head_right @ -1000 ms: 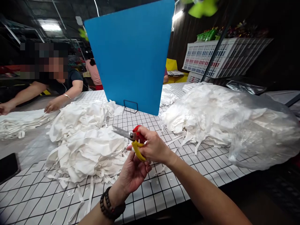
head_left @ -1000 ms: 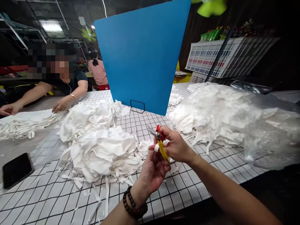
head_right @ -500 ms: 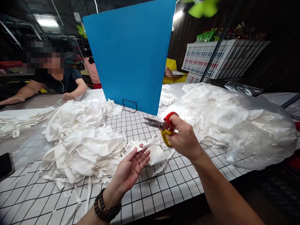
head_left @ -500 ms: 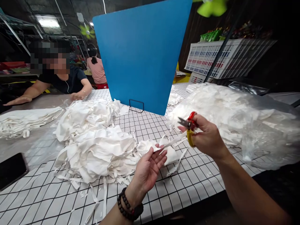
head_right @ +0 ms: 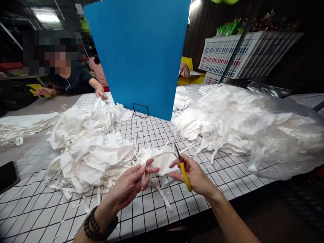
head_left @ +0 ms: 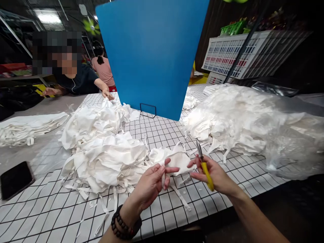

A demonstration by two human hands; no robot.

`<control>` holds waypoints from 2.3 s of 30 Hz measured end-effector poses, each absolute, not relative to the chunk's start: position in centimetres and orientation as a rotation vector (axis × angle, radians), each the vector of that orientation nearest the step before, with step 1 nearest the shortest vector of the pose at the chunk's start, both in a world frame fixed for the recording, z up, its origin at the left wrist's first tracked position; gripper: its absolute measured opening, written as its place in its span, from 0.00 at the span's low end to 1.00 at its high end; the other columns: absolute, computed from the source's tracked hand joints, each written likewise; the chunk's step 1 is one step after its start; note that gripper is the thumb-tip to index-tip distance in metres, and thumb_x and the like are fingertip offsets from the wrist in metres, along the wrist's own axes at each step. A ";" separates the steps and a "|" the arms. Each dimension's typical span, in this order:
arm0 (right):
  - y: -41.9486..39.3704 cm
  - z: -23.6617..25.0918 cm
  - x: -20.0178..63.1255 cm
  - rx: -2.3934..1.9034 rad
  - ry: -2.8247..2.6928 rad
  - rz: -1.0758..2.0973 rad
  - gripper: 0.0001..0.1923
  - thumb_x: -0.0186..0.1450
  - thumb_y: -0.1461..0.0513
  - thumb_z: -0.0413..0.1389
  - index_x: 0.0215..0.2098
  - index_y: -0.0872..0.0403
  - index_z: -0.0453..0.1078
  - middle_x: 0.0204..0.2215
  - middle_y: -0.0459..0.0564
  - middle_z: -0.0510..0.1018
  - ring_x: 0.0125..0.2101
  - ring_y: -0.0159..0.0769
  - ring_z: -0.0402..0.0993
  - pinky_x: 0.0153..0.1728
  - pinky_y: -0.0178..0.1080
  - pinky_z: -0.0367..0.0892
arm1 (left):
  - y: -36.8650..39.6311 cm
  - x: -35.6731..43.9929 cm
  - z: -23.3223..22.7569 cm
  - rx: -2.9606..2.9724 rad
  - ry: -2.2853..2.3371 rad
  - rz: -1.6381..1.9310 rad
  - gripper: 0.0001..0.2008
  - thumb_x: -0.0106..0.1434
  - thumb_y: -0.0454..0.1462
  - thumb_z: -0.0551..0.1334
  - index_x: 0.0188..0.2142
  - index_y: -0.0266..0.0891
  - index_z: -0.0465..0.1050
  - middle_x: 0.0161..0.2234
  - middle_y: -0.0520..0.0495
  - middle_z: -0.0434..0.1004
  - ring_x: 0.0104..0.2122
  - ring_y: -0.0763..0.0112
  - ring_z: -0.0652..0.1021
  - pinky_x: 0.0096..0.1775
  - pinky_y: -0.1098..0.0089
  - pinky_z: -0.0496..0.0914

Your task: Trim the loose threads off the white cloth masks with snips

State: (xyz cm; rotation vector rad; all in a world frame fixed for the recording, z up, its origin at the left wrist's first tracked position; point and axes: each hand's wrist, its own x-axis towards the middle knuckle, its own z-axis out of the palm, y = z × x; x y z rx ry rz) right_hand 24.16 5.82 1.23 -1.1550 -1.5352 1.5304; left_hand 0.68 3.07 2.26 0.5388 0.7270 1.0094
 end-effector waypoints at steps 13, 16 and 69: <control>7.3 -0.6 16.0 -0.912 -1.483 1.232 0.09 0.61 0.60 0.62 0.34 0.53 0.66 0.34 0.47 0.76 0.35 0.35 0.72 0.39 0.40 0.69 | 0.5 -0.2 0.4 0.686 0.885 1.068 0.16 0.62 0.44 0.64 0.38 0.32 0.76 0.34 0.42 0.77 0.25 0.76 0.73 0.30 0.73 0.69; 6.6 -0.4 16.4 -0.959 -1.546 1.253 0.08 0.61 0.59 0.61 0.35 0.53 0.67 0.34 0.48 0.76 0.32 0.33 0.71 0.34 0.37 0.69 | 0.4 0.0 0.1 0.792 1.012 1.184 0.14 0.60 0.45 0.66 0.35 0.35 0.79 0.37 0.43 0.73 0.28 0.72 0.74 0.29 0.72 0.70; 2.0 3.4 21.1 -1.579 -2.325 0.700 0.18 0.55 0.48 0.62 0.25 0.51 0.64 0.21 0.43 0.71 0.22 0.32 0.64 0.23 0.34 0.54 | 0.2 1.3 -0.6 1.317 0.982 1.166 0.11 0.67 0.40 0.58 0.33 0.39 0.76 0.32 0.47 0.68 0.28 0.70 0.71 0.30 0.71 0.68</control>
